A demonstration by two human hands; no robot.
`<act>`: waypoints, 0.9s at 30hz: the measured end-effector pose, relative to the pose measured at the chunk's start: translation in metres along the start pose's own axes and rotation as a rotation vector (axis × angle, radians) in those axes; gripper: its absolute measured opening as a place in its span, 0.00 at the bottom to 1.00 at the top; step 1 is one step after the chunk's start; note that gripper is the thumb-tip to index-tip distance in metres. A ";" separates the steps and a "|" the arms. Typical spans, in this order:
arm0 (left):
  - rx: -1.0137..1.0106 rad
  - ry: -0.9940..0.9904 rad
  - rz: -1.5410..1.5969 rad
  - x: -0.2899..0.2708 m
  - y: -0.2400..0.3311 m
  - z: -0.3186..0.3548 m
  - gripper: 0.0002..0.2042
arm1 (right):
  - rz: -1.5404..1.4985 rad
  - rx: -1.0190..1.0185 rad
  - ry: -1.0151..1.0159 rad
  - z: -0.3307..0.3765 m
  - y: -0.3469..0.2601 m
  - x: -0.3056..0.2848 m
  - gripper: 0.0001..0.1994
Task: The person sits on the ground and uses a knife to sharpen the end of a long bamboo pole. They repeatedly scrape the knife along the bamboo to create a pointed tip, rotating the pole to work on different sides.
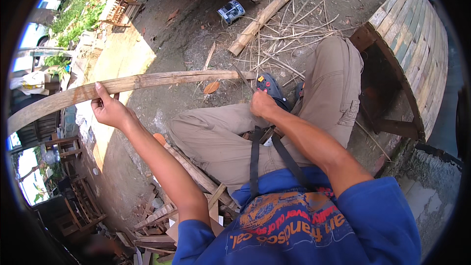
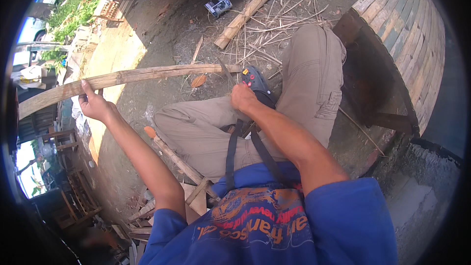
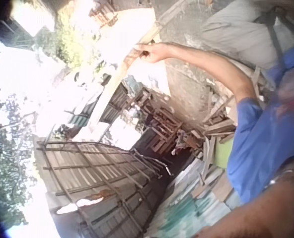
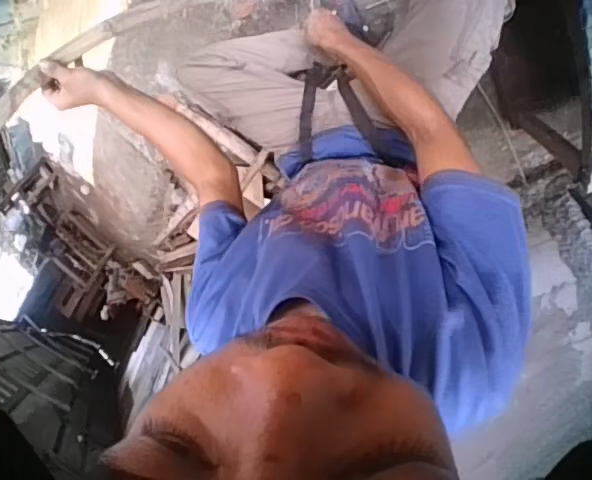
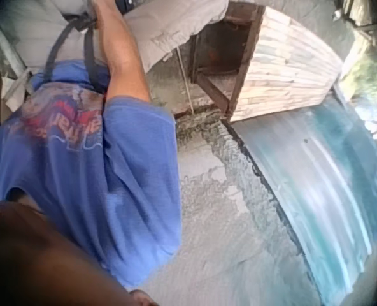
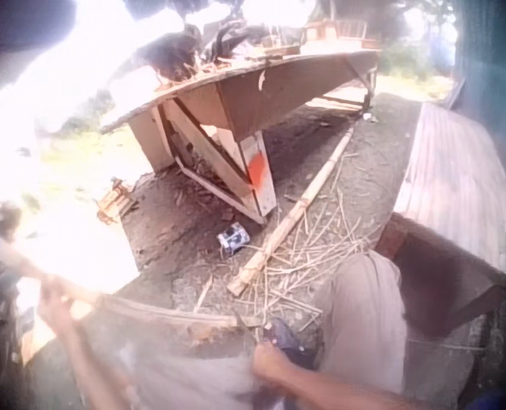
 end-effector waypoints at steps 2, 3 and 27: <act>-0.022 0.014 0.003 0.001 0.001 -0.004 0.16 | 0.176 -0.109 -0.086 -0.014 -0.033 -0.050 0.16; -0.021 0.012 0.006 -0.001 0.001 -0.006 0.16 | 0.338 -0.155 -0.032 -0.020 -0.050 -0.072 0.15; -0.042 0.289 -0.023 0.004 -0.034 -0.002 0.09 | -0.183 -0.068 0.088 0.015 -0.009 0.025 0.19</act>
Point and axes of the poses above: each hand's wrist, its own z-axis away from the middle knuckle, its own x-axis out of the palm, y = z × x, the point moved 3 cm from there along -z, towards the middle knuckle, and after that the axes turned 7 degrees about z, right-handed, at the moved point
